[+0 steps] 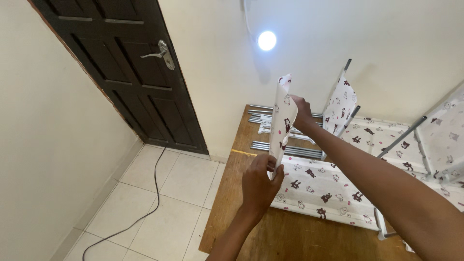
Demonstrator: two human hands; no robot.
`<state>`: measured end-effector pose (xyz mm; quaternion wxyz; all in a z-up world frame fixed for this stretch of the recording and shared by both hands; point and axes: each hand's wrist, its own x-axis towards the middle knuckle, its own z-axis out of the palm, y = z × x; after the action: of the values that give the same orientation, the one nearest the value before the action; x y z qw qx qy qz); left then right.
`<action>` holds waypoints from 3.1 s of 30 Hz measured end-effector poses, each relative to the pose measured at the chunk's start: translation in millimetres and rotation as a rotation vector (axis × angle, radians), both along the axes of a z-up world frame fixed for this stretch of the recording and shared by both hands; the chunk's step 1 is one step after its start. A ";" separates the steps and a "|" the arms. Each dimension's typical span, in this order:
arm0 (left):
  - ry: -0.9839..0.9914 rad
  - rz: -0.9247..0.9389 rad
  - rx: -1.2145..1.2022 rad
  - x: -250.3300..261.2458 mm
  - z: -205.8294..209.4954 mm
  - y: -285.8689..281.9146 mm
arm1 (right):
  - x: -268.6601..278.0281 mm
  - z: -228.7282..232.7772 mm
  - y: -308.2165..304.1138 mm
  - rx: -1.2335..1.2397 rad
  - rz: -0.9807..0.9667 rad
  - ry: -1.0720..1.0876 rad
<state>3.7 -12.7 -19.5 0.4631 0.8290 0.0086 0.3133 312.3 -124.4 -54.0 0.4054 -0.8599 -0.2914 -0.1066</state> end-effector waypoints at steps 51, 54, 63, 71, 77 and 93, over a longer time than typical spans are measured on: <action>0.075 -0.037 -0.010 -11.7 -7.1 6.3 | -23.8 -1.8 6.1 0.035 -0.103 0.315; -0.037 0.007 -0.060 -4.9 10.5 6.5 | -50.4 16.5 -1.9 0.185 -0.149 0.252; -0.214 -0.007 0.126 59.1 90.2 -14.5 | -169.2 115.1 -90.3 0.384 -0.214 -0.233; -0.318 -0.200 0.158 74.9 120.0 -124.7 | -262.3 143.5 -211.7 0.052 -0.662 -0.613; -0.285 -0.443 0.081 77.5 109.2 -211.9 | -300.4 109.2 -321.1 0.095 -0.866 -0.607; 0.110 -0.758 0.052 136.6 59.4 -322.0 | -264.2 -159.5 -525.0 0.684 -1.088 0.750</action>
<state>140.2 -334.7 39.9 0.5239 0.8004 -0.2815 0.0752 48.1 -649.4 -213.5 0.6126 -0.6871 0.3831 -0.0766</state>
